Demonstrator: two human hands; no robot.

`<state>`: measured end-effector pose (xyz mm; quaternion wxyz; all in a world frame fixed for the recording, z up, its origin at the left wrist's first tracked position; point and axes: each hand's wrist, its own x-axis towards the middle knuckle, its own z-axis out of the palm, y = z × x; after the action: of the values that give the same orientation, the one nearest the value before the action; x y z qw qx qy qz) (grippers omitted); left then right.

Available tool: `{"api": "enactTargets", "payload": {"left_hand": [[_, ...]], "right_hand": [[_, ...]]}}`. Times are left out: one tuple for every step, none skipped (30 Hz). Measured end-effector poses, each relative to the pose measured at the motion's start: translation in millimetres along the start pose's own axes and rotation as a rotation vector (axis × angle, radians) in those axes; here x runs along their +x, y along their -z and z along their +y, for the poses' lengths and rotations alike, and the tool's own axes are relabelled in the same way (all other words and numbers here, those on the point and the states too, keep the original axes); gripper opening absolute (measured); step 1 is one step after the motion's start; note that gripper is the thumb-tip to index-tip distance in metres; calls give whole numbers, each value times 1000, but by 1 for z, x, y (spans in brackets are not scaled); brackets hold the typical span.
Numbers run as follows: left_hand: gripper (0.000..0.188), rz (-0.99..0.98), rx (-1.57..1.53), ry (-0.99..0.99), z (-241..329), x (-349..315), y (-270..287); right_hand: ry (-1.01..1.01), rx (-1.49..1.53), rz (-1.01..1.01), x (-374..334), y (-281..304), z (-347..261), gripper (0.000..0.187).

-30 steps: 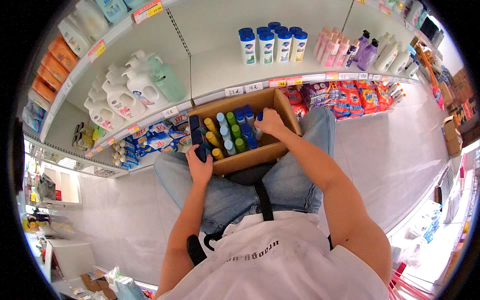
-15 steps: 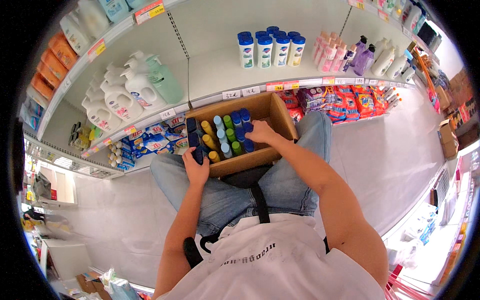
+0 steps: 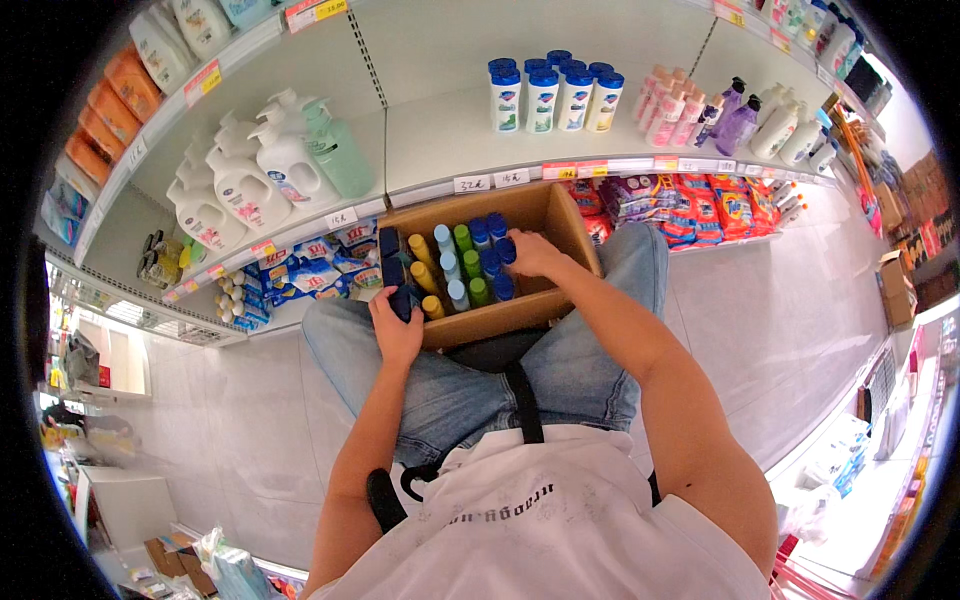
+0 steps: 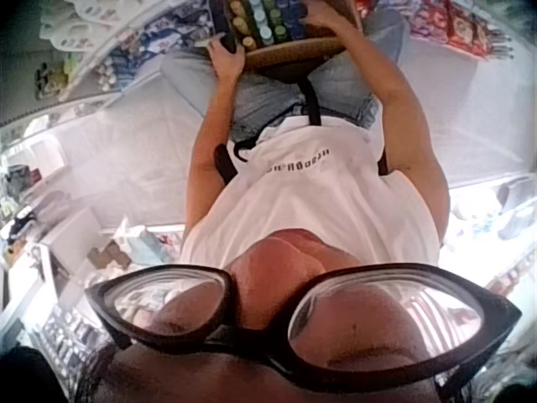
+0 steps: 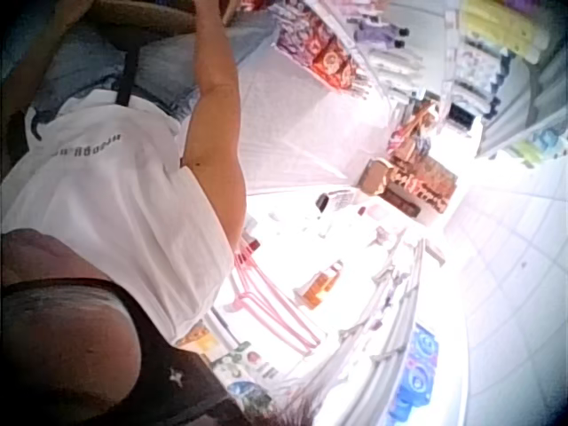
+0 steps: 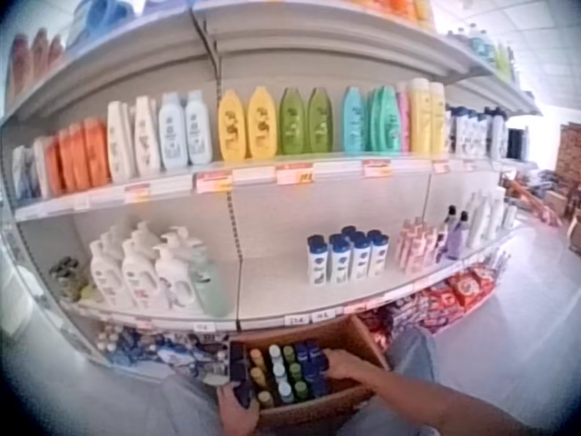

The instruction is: The person sits on the floor in a store aisle and restocks shelves with various personal care products. They pick up bottles of shampoo, body wash, and deodorant from a cardboard box on their lap and place them onto the shelves. The person also handles packets of laundry detergent and tubes of hair gel, arranging them in rows.

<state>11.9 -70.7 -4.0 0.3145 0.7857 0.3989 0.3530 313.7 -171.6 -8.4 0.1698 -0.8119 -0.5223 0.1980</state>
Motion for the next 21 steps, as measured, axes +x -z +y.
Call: {"api": "enactTargets", "payload": {"left_hand": [[52,1,-4,3,1,0,-1],[52,2,-7,5,2,0,-1],[51,8,-1,7,3,-1,-1],[51,15,4,9,2,-2,-1],[51,22,8,12,2,-1,-1],[50,18,9,0,4,0,-1],[50,15,14,-7,4,0,1],[50,7,19,-17,4,-1,1],[50,-1,14,-11,5,0,0],[50,-6,12,-5,5,1,0],[50,-8,11,11,3,1,0],[50,-5,20,14,1,0,1],[51,-5,23,8,2,0,1],[51,-5,26,1,2,1,-1],[51,-5,25,8,2,1,0],[52,-5,24,15,2,1,0],[52,-4,23,23,2,0,1],[52,1,19,4,2,-1,1],[52,7,16,-14,3,-2,1],[52,12,12,-33,4,0,2],[52,7,16,-34,4,0,2]], "right_hand": [[-26,-18,-4,2,1,3,55],[-52,-36,-8,4,2,6,51],[-84,-47,36,7,8,6,46],[-117,-59,81,9,18,1,42],[-149,-72,125,12,30,-3,37],[-171,-50,218,21,48,-9,27],[-155,6,355,27,70,-16,28],[-142,65,494,33,90,-20,28],[-70,74,638,41,105,-18,31],[5,85,780,51,118,-16,34],[48,-1,846,59,135,-24,40],[92,-87,920,66,150,-30,47],[108,-149,950,76,164,-25,51],[125,-211,979,87,179,-19,56],[146,-270,1003,93,186,-16,61],[92,-343,923,95,189,-13,64],[38,-414,842,95,192,-9,68],[-11,-486,761,98,196,-4,71],[-15,-514,740,99,198,1,71],[-20,-541,720,99,198,6,71],[-21,-573,686,97,197,8,71]]}}
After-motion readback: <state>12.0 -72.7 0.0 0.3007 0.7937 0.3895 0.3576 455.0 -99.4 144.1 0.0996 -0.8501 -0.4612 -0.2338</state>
